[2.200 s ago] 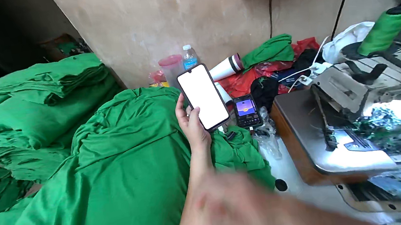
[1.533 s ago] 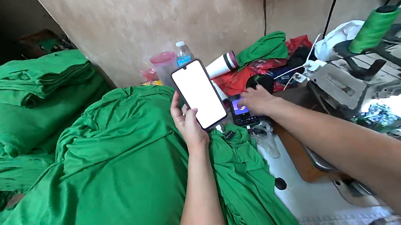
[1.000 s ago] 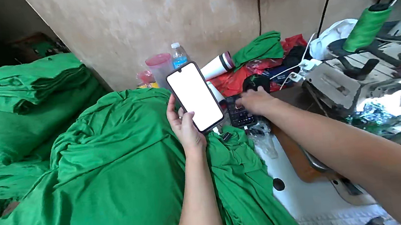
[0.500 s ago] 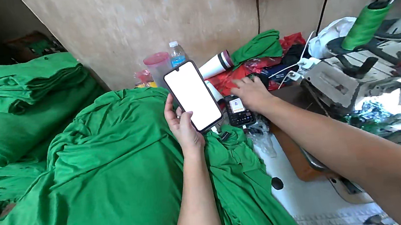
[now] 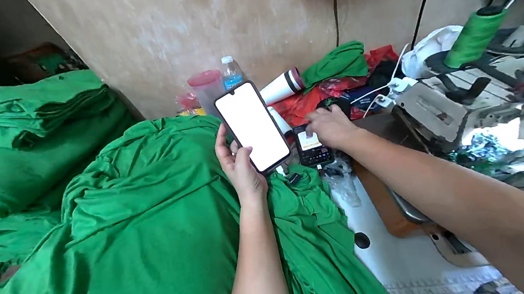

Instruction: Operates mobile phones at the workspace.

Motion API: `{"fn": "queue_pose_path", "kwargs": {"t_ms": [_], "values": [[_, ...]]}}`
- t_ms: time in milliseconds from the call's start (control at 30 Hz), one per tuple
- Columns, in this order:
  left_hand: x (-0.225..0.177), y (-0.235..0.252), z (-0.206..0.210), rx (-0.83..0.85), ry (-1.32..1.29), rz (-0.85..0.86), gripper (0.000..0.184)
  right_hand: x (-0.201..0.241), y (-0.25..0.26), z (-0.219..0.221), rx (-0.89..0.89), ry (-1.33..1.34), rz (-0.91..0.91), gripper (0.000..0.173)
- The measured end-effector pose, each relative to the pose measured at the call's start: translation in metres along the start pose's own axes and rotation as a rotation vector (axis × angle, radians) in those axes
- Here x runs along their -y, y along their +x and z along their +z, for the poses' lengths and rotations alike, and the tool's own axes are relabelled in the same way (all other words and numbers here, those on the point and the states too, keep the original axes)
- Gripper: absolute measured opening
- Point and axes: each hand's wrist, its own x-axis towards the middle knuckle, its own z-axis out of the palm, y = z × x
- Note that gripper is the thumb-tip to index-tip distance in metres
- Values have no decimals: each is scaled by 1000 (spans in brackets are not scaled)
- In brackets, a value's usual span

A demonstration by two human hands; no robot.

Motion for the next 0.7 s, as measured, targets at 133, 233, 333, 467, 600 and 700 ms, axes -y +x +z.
{"fn": "queue_pose_path", "kwargs": {"t_ms": [133, 233, 333, 467, 600, 700], "values": [[1, -1, -1, 7, -19, -5, 66, 3, -6, -1, 94, -45, 40, 28], [1, 0, -1, 6, -26, -10, 67, 1, -3, -1, -58, -4, -37, 28], [0, -1, -1, 1, -19, -13, 66, 7, -6, -1, 132, -46, 29, 29], [1, -1, -1, -2, -27, -6, 67, 2, -3, -1, 17, 128, 95, 28], [1, -1, 0, -7, -23, -4, 67, 11, -3, -10, 183, 188, 288, 45], [0, -1, 0, -14, -20, -6, 67, 13, -2, -9, 232, 166, 299, 41]]}}
